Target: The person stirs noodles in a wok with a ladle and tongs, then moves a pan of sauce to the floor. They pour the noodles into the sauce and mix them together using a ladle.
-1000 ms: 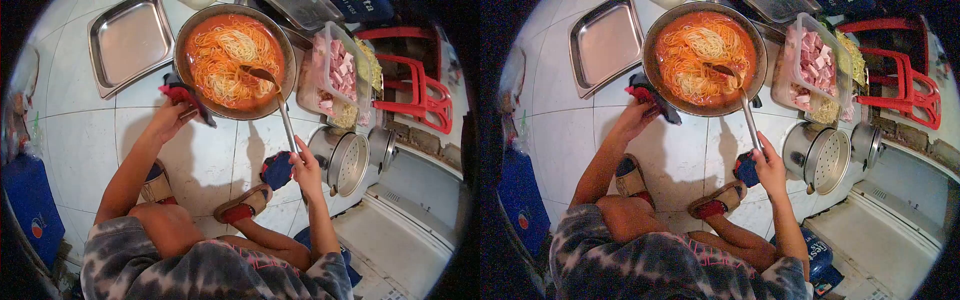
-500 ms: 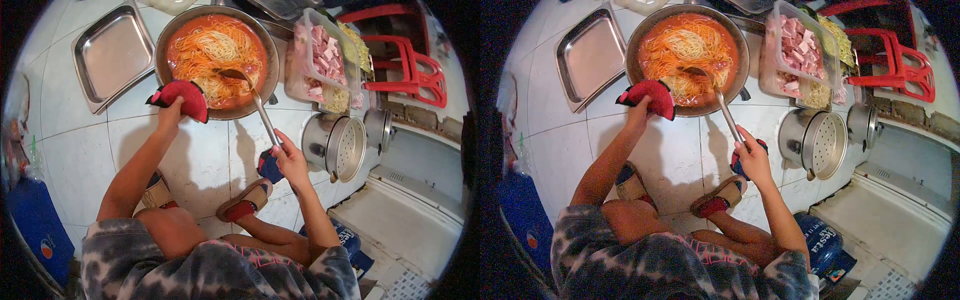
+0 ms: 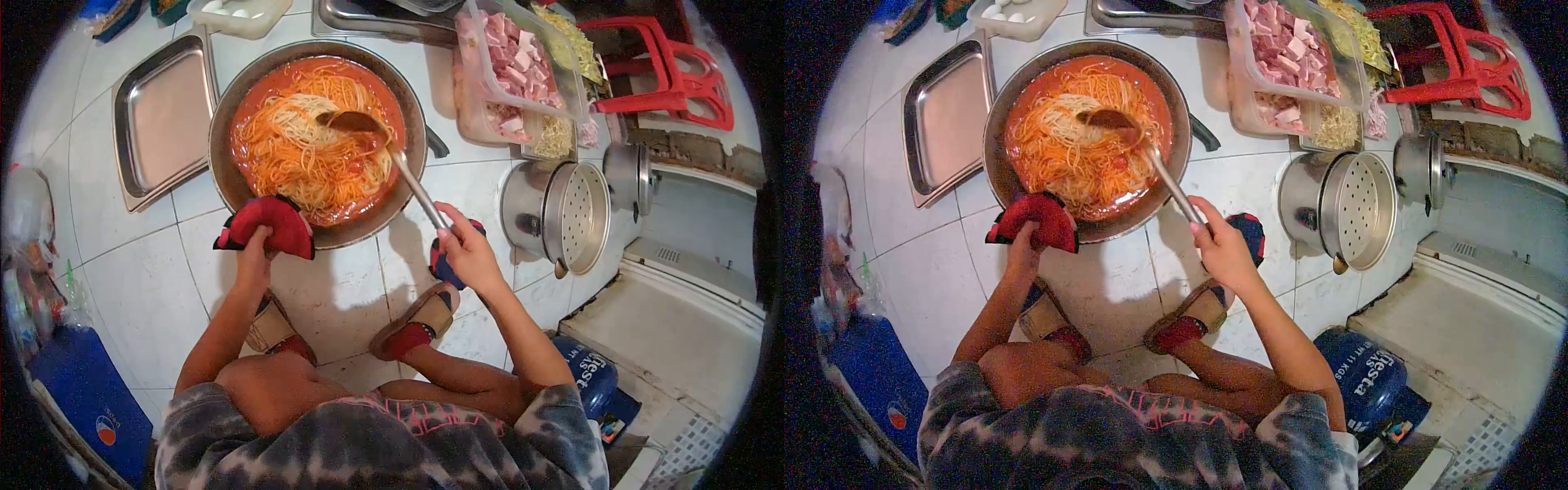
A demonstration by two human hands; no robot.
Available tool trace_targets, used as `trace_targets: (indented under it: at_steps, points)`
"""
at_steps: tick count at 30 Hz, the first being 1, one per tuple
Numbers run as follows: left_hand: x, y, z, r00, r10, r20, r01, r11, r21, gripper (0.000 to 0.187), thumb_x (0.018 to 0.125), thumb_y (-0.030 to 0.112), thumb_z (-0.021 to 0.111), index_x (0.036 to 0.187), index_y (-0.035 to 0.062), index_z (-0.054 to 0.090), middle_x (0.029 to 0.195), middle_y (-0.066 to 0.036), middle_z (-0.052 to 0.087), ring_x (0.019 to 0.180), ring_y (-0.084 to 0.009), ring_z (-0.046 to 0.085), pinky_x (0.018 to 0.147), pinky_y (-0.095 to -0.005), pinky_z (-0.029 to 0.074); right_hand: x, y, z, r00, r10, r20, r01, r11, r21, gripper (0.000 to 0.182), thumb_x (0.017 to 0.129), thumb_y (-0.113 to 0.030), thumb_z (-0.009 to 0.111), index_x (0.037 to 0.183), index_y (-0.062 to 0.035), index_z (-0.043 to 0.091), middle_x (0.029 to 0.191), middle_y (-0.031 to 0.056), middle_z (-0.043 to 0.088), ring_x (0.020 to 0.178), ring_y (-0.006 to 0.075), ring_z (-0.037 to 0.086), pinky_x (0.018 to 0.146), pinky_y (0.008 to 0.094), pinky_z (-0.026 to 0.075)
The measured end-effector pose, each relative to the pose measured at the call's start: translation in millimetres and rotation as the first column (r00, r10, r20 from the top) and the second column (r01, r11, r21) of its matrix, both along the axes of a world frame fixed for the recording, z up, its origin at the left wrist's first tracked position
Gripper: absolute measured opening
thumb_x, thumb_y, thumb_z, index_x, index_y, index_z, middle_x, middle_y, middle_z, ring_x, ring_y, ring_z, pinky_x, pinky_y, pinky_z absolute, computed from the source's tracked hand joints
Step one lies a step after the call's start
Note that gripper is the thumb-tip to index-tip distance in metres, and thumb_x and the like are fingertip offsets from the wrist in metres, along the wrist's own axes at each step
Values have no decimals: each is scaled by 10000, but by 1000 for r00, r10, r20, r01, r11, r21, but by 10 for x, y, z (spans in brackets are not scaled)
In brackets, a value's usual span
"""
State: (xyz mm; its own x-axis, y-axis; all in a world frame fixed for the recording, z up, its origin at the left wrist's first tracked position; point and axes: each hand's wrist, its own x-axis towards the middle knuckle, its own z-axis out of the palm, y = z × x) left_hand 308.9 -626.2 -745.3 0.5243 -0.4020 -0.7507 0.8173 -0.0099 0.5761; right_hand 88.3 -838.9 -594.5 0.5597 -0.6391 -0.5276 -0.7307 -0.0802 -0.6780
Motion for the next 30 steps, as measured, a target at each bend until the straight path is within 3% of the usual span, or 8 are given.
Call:
trace_targets:
  at_steps: [6,12,16,18,21,23,27,30]
  points:
    - [-35,53,42,996,-44,-72,39,997,-63,261,739,87,537,994,134,503,958,-7,553,876,-146,536,727,-300,441,362,-409,26,983,173,-62,-183,892,-413,308,836,-182,400,1141,-138,386,744,202,555,696,385,533,596,438,408]
    - [0,117,320,983,-100,-153,74,983,-168,273,748,31,489,1015,85,504,979,-38,558,898,-169,536,778,-299,427,924,-932,-279,914,353,-200,-402,718,-569,305,825,-192,400,1121,-123,380,785,226,551,728,388,530,636,464,400]
    - [115,468,41,981,-189,-50,172,957,-234,340,651,-52,424,971,23,512,934,-71,571,887,-204,536,783,-320,426,932,-991,-431,925,355,-132,-355,690,-631,297,823,-190,402,1113,-127,386,772,233,551,717,389,533,625,468,398]
    - [206,603,34,976,-199,-85,176,959,-220,382,591,-58,411,956,-3,510,914,-91,575,884,-225,534,797,-339,419,850,-920,-372,937,312,-161,-344,728,-593,300,826,-193,398,1119,-131,382,769,235,552,722,394,533,623,476,395]
    - [272,655,104,981,-25,-192,-85,837,-540,421,552,-8,423,964,8,511,944,-94,566,903,-240,521,844,-370,385,648,-736,-453,964,207,-169,-267,790,-552,301,835,-195,385,1130,-137,373,771,247,549,735,408,529,625,486,392]
    - [328,577,175,974,-25,-227,-120,789,-603,403,632,100,464,1029,36,485,1017,-94,535,970,-248,487,886,-401,340,596,-568,-439,949,93,-300,-230,856,-463,311,850,-199,358,1153,-130,353,793,271,539,762,427,518,645,488,396]
    - [477,349,426,950,-47,-308,-165,763,-625,429,766,332,464,1111,78,441,1108,-79,488,1044,-243,438,918,-423,296,637,-323,-716,990,71,-118,-114,903,-414,322,854,-213,341,1150,-86,345,838,281,534,744,444,516,629,502,399]
    - [503,249,363,974,-66,-218,-63,842,-536,468,808,402,443,1143,77,409,1143,-69,462,1053,-215,433,921,-364,312,896,-216,-704,987,-107,-119,106,994,-14,295,866,-232,333,1132,-106,346,648,88,436,485,177,410,396,297,331]
